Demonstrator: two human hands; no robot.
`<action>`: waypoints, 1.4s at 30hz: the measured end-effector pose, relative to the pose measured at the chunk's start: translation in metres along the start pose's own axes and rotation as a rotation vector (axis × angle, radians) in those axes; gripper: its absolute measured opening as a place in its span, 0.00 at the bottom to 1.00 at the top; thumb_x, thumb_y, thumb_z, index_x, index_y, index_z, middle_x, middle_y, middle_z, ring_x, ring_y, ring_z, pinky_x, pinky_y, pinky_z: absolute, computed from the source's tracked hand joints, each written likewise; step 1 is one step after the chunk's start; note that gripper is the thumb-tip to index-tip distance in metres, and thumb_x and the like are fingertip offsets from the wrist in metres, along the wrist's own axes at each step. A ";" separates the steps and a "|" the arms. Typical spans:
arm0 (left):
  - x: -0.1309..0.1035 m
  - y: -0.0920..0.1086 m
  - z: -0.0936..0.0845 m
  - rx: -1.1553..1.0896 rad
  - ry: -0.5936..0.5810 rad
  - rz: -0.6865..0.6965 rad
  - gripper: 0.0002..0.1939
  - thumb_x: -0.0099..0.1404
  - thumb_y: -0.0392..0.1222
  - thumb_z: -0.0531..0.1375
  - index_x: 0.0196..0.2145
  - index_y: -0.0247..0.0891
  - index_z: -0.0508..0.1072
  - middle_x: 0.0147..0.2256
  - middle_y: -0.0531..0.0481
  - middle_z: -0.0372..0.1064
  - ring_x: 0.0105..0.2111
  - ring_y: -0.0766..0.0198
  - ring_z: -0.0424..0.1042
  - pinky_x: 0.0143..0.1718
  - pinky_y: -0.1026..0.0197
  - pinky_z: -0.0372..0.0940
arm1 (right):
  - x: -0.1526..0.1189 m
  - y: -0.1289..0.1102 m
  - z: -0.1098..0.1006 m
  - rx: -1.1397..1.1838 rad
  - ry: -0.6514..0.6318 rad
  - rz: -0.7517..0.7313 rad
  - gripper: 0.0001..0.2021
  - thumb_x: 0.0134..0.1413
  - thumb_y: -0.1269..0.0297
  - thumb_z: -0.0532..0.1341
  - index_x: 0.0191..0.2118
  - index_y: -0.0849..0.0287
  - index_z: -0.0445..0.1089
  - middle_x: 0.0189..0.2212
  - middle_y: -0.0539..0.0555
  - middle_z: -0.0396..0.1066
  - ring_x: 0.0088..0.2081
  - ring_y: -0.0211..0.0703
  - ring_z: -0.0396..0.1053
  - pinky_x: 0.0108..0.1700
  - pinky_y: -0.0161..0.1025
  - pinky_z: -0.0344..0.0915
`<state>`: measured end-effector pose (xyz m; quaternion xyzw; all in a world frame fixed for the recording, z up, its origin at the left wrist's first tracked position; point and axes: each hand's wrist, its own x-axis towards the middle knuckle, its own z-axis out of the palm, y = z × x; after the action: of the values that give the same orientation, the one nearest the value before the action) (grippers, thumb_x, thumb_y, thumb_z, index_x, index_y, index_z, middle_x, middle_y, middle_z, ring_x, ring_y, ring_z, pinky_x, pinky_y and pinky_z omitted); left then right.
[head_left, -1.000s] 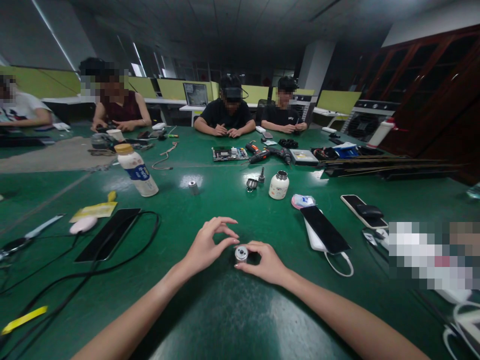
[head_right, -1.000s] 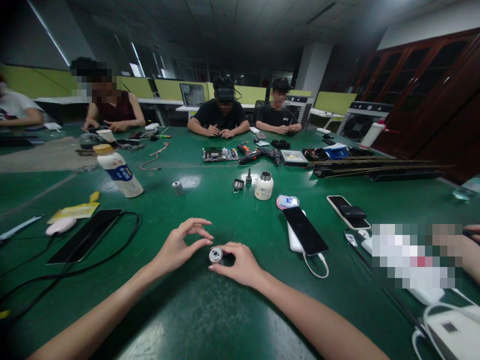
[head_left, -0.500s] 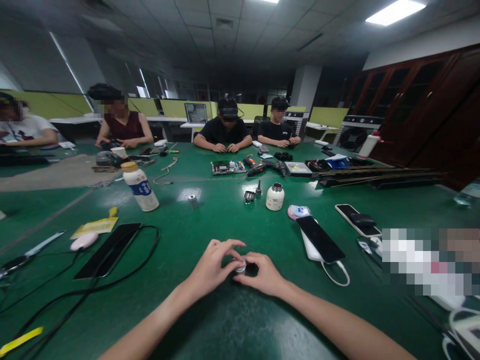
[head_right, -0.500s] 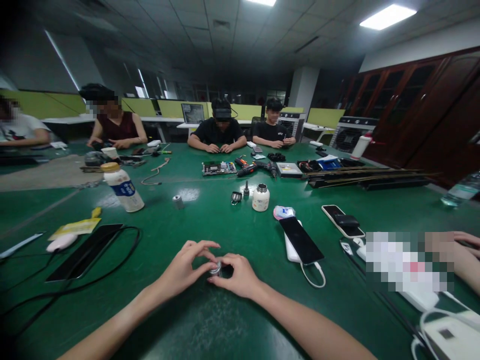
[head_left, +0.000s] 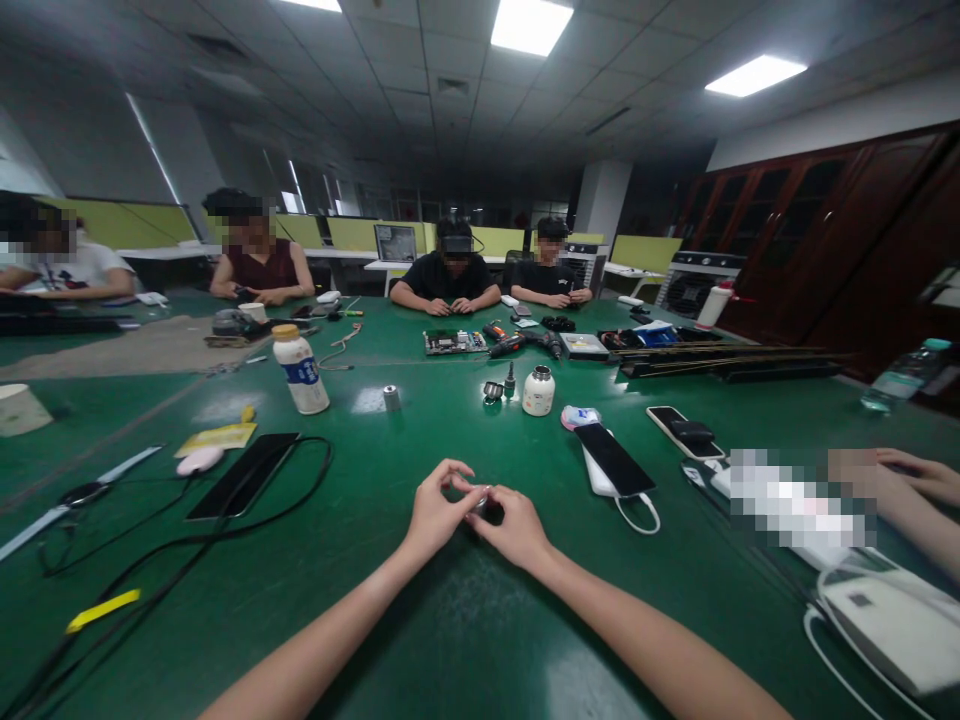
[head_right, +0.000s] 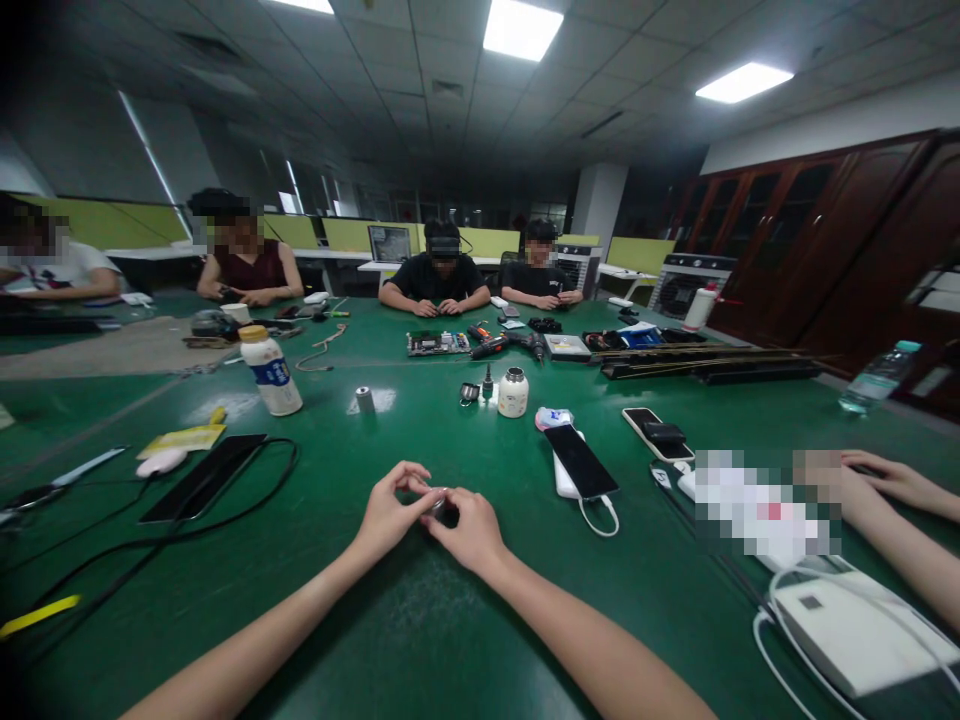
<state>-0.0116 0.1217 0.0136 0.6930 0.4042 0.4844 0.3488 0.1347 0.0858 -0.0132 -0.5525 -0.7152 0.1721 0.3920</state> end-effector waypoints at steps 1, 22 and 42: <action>-0.002 0.000 0.002 0.007 0.022 0.005 0.12 0.55 0.42 0.66 0.34 0.39 0.68 0.24 0.55 0.73 0.29 0.60 0.75 0.37 0.58 0.67 | -0.002 0.000 0.001 -0.021 0.015 0.007 0.06 0.52 0.63 0.65 0.35 0.59 0.74 0.31 0.52 0.76 0.34 0.44 0.72 0.37 0.37 0.63; -0.016 -0.007 -0.001 0.359 0.079 0.288 0.06 0.62 0.44 0.62 0.30 0.44 0.79 0.38 0.48 0.75 0.44 0.54 0.67 0.49 0.49 0.61 | -0.008 -0.001 -0.005 -0.444 0.071 -0.251 0.13 0.56 0.56 0.60 0.39 0.62 0.71 0.36 0.61 0.74 0.41 0.53 0.68 0.50 0.49 0.60; 0.012 -0.056 -0.045 0.746 0.097 0.074 0.11 0.60 0.54 0.63 0.31 0.50 0.83 0.37 0.45 0.77 0.41 0.47 0.62 0.42 0.46 0.56 | -0.005 0.009 -0.006 -0.315 -0.038 -0.286 0.17 0.56 0.55 0.62 0.46 0.63 0.70 0.43 0.62 0.74 0.51 0.54 0.67 0.56 0.51 0.60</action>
<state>-0.0649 0.1603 -0.0178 0.7628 0.5438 0.3482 0.0352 0.1456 0.0833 -0.0177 -0.4965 -0.8116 0.0114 0.3076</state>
